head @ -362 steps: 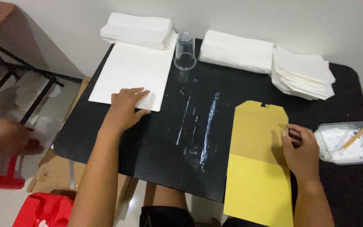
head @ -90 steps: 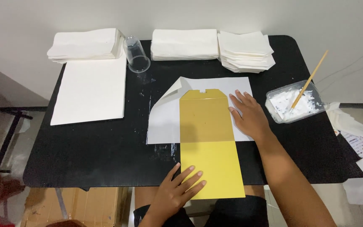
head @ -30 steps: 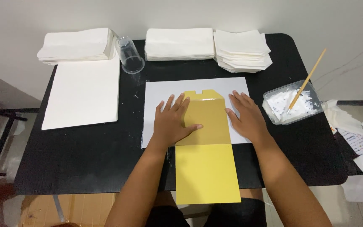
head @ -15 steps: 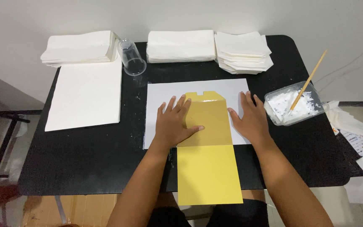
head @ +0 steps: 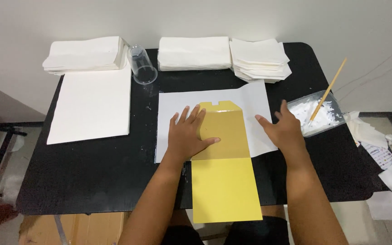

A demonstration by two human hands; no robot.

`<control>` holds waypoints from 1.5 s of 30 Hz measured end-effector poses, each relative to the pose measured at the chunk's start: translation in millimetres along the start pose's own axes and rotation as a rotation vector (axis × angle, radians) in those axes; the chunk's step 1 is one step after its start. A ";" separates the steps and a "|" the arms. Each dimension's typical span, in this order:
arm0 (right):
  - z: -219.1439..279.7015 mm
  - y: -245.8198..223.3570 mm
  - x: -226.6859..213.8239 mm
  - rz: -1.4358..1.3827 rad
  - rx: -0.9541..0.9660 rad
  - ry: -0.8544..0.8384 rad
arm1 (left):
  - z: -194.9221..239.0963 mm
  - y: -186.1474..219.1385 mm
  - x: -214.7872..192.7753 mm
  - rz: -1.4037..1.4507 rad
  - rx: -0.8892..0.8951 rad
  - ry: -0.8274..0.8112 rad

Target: The person folds a white sheet of paper over a yellow template, then uses a brush to apply white glue to the folded edges. They press the glued sections down and repeat the process on another section of the paper.

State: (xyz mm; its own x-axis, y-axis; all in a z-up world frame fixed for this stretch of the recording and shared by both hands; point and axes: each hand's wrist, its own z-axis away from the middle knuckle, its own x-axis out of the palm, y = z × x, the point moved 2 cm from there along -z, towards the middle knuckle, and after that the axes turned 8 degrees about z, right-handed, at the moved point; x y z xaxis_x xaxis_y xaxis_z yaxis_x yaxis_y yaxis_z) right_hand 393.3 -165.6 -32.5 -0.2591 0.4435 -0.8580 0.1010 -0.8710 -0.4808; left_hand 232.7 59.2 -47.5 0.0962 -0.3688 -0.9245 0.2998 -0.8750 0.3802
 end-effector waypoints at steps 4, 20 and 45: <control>-3.8 -2.8 4.0 0.069 0.004 -0.042 | 0.1 0.0 -0.5 0.024 -0.012 -0.009; 44.6 -80.3 68.6 0.051 -0.356 -0.239 | -8.0 -16.3 26.5 0.008 0.038 0.138; 38.8 -41.3 75.4 -0.078 -0.709 -0.480 | -96.1 19.6 42.0 -0.001 0.418 -0.126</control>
State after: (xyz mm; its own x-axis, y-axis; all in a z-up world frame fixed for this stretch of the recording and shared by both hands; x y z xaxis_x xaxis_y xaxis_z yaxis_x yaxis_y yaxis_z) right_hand 332.3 -104.4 -70.4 -0.6525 0.2199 -0.7252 0.6008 -0.4330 -0.6720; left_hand 333.8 56.7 -81.5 -0.0279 -0.3802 -0.9245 -0.1124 -0.9178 0.3808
